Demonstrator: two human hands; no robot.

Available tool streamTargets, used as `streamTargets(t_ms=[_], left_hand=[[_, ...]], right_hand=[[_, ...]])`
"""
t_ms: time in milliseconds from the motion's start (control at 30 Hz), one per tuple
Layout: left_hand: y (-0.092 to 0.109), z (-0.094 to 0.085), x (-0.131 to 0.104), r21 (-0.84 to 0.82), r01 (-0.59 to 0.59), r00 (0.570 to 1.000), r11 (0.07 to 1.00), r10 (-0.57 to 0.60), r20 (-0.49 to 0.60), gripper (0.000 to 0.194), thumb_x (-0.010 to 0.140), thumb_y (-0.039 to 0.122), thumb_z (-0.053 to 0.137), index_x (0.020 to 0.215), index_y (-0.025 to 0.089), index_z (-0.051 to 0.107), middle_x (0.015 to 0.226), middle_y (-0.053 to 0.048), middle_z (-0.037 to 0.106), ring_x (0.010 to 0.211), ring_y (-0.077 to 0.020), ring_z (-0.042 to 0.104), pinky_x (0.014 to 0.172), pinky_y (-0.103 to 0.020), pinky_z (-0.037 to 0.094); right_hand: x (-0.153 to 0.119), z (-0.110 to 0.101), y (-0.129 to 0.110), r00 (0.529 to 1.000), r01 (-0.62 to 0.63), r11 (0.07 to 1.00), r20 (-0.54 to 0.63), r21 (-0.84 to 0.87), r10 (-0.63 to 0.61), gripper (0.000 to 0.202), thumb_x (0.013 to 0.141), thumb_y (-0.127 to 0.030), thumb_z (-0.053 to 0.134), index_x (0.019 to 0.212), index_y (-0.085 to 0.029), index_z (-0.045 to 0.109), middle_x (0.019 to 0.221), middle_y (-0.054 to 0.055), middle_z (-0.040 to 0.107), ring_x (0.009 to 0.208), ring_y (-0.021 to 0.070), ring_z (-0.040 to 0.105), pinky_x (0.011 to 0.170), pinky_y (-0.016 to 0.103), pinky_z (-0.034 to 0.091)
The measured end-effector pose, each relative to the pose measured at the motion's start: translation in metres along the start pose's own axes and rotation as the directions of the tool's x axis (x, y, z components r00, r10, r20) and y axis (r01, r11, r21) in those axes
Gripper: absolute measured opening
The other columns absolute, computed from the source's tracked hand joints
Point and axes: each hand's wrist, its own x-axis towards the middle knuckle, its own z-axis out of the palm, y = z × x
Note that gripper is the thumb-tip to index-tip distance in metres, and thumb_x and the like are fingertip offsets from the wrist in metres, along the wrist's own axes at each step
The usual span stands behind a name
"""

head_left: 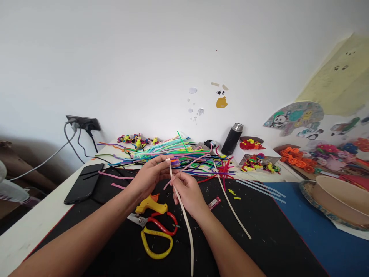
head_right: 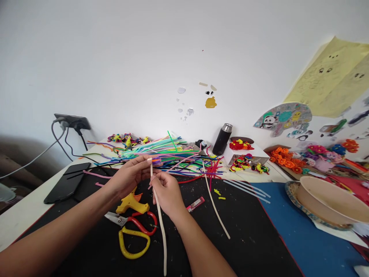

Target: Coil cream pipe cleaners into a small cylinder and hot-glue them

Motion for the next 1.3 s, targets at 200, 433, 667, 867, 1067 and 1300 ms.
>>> streamTargets(t_ms=[200,433,667,867,1067,1300], left_hand=[[-0.0017,0.0013,0.0007,-0.002,0.019,0.999,1.0,-0.019,-0.039,0.023,0.079,0.028,0.085,0.091,0.017,0.069,0.084,-0.01,0.082,0.076,-0.0237,0.081,0.069,-0.027,0.06],[-0.0002,-0.0011,0.0011,-0.02,0.043,0.998,0.999,-0.044,-0.046,0.015,0.083,0.024,0.081,0.091,0.017,0.069,0.096,-0.013,0.084,0.082,-0.0265,0.082,0.07,-0.03,0.062],[0.0041,0.0018,-0.0005,-0.035,0.06,0.996,0.998,-0.062,-0.065,0.013,0.086,0.023,0.077,0.091,0.016,0.067,0.094,-0.013,0.084,0.083,-0.0268,0.082,0.07,-0.03,0.063],[0.0059,0.0031,-0.0024,-0.047,0.066,0.997,0.997,-0.068,-0.039,0.014,0.085,0.023,0.077,0.089,0.018,0.065,0.091,-0.012,0.084,0.083,-0.0264,0.082,0.07,-0.029,0.062],[0.0058,0.005,-0.0036,-0.065,0.073,0.996,0.995,-0.077,-0.055,0.015,0.083,0.025,0.077,0.091,0.017,0.068,0.091,-0.012,0.084,0.088,-0.029,0.082,0.071,-0.031,0.061],[0.0068,0.0068,-0.0036,-0.02,0.103,0.993,0.994,-0.104,-0.062,0.019,0.081,0.033,0.078,0.088,0.015,0.072,0.099,-0.017,0.084,0.101,-0.0326,0.08,0.085,-0.037,0.06]], right_hand=[[0.0009,-0.0009,0.0022,1.0,-0.012,1.0,0.016,-0.007,0.012,0.029,0.089,-0.047,0.065,0.076,-0.021,0.058,0.047,-0.009,0.049,0.033,0.0091,0.046,0.036,0.02,0.031],[0.0011,-0.0019,0.0032,1.0,-0.002,1.0,0.015,-0.016,0.002,0.03,0.089,-0.049,0.064,0.077,-0.022,0.057,0.046,-0.01,0.048,0.033,0.0094,0.045,0.037,0.021,0.033],[0.0033,-0.0045,0.0043,1.0,0.016,0.999,0.004,-0.033,-0.016,0.031,0.09,-0.049,0.064,0.077,-0.023,0.055,0.045,-0.01,0.045,0.033,0.0095,0.042,0.037,0.021,0.033],[0.0024,-0.0064,0.0055,0.998,0.067,0.99,-0.013,-0.124,-0.069,0.028,0.094,-0.045,0.062,0.078,-0.023,0.055,0.048,-0.01,0.047,0.035,0.0105,0.046,0.038,0.022,0.033],[0.002,-0.0085,0.008,0.994,0.1,0.977,-0.014,-0.191,-0.105,0.027,0.098,-0.044,0.059,0.08,-0.023,0.057,0.052,-0.009,0.049,0.038,0.0113,0.048,0.039,0.023,0.033],[0.0005,-0.0099,0.0074,0.992,0.116,0.965,-0.019,-0.234,-0.124,0.03,0.099,-0.046,0.058,0.079,-0.023,0.057,0.051,-0.008,0.048,0.038,0.012,0.048,0.041,0.024,0.034]])
